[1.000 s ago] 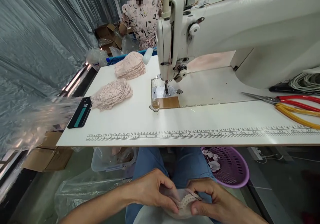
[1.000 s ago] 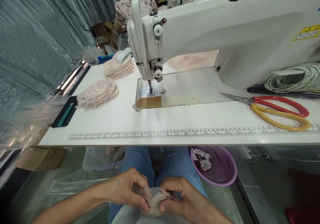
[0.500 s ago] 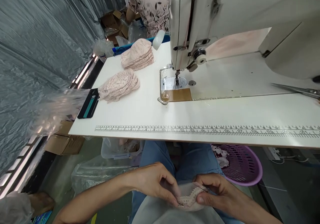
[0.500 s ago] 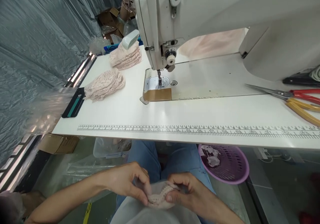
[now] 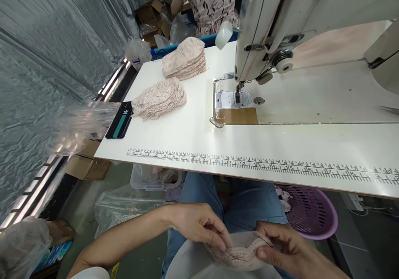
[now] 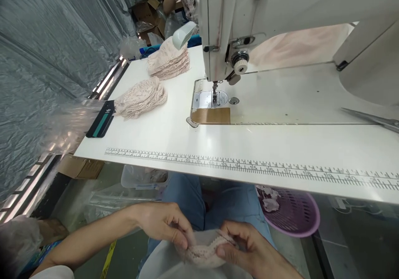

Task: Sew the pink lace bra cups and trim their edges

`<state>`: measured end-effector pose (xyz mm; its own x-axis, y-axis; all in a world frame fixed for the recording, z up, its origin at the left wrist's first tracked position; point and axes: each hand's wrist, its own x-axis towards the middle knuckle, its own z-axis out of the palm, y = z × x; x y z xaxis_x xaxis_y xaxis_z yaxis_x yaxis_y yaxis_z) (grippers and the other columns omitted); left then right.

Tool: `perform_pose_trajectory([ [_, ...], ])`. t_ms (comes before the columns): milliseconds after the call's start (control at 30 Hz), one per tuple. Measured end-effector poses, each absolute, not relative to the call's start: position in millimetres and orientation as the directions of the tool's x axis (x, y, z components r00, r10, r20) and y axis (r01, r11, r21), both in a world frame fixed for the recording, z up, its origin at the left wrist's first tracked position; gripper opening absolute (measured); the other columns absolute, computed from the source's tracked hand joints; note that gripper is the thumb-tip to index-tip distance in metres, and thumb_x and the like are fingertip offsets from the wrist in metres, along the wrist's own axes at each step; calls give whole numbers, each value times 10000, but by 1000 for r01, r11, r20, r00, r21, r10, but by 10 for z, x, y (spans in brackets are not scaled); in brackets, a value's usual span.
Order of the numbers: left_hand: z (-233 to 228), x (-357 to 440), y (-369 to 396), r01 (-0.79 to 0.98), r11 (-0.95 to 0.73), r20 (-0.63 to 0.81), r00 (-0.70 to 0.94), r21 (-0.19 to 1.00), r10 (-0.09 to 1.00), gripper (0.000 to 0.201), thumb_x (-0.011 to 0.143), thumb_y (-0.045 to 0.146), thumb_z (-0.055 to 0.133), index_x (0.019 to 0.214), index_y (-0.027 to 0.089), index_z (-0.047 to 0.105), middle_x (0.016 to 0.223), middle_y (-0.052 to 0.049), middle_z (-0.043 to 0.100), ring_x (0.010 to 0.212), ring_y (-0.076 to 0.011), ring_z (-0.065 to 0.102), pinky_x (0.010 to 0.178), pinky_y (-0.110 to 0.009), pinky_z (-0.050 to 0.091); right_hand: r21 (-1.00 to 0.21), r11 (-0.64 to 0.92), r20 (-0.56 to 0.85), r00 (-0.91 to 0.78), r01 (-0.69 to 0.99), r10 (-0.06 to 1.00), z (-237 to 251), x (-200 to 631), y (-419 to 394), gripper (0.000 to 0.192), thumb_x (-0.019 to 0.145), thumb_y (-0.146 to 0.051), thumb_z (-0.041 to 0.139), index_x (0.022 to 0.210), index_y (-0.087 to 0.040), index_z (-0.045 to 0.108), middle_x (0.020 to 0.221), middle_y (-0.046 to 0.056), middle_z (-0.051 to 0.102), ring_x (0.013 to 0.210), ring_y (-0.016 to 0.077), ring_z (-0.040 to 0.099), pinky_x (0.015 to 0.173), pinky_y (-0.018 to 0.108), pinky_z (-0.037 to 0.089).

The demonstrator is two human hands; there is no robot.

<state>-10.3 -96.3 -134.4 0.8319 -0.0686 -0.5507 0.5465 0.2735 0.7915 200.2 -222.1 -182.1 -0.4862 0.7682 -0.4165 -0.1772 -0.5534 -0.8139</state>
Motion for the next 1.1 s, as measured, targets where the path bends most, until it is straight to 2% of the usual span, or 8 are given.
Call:
perform_pose_trajectory([
  [267, -1347, -126, -949, 544, 299, -531, 837, 784, -131, 676, 667, 638, 604, 1107, 126, 633, 872, -47, 673, 830, -168, 623, 774, -227, 483, -836, -542, -446, -465, -88, 764, -1609, 1939, -2128, 386, 762, -524, 589, 642, -193, 429, 627, -47, 372, 601, 97, 320, 544, 218, 276],
  [333, -1324, -91, -979, 555, 294, -562, 824, 778, -69, 635, 632, 601, 663, 1078, 149, 649, 833, -31, 680, 778, -154, 624, 737, -214, 481, -856, -515, -446, -449, -38, 774, -1579, 1918, -2118, 414, 765, -549, 564, 625, -197, 398, 618, -49, 353, 596, 97, 310, 538, 221, 263],
  [433, -1313, -31, -1059, 584, 301, -635, 766, 754, 102, 493, 575, 525, 743, 905, 161, 708, 713, -5, 672, 654, -118, 603, 613, -169, 453, -883, -468, -444, -398, 41, 803, -1557, 1895, -2118, 459, 765, -599, 522, 601, -204, 355, 595, -57, 318, 567, 91, 282, 510, 220, 237],
  [500, -1315, 0, -1108, 585, 346, -660, 735, 733, 155, 441, 559, 505, 756, 820, 151, 722, 672, -8, 667, 618, -112, 592, 586, -166, 445, -898, -430, -431, -370, 91, 823, -1540, 1902, -2130, 463, 777, -602, 501, 593, -203, 354, 581, -61, 302, 557, 90, 270, 503, 220, 230],
  [667, -1299, 4, -1133, 565, 390, -648, 753, 727, 118, 369, 604, 460, 744, 817, 159, 731, 707, -27, 687, 637, -117, 607, 640, -180, 472, -896, -410, -444, -397, 172, 803, -1458, 1979, -2163, 380, 801, -545, 500, 655, -195, 486, 608, -43, 398, 600, 106, 356, 558, 223, 280],
  [800, -1269, -18, -1108, 562, 361, -622, 780, 744, 69, 334, 640, 438, 730, 847, 176, 732, 752, -32, 699, 681, -130, 625, 667, -184, 476, -869, -445, -495, -361, 217, 790, -1369, 1989, -2153, 297, 728, -491, 584, 661, -201, 577, 645, -23, 446, 660, 136, 405, 596, 228, 318],
  [900, -1239, -20, -1096, 562, 326, -610, 790, 760, 62, 322, 655, 443, 718, 848, 185, 734, 756, -31, 702, 692, -138, 630, 660, -185, 476, -865, -473, -499, -360, 165, 788, -1327, 1967, -2139, 268, 685, -464, 619, 634, -203, 584, 628, -25, 450, 646, 136, 398, 589, 227, 322],
  [1100, -1205, -30, -1098, 545, 279, -587, 804, 791, 94, 273, 686, 406, 704, 847, 188, 733, 740, -15, 687, 709, -136, 612, 648, -172, 445, -872, -461, -489, -365, 166, 792, -1367, 1949, -2160, 292, 716, -460, 595, 605, -199, 528, 605, -37, 420, 621, 121, 381, 572, 222, 299],
])
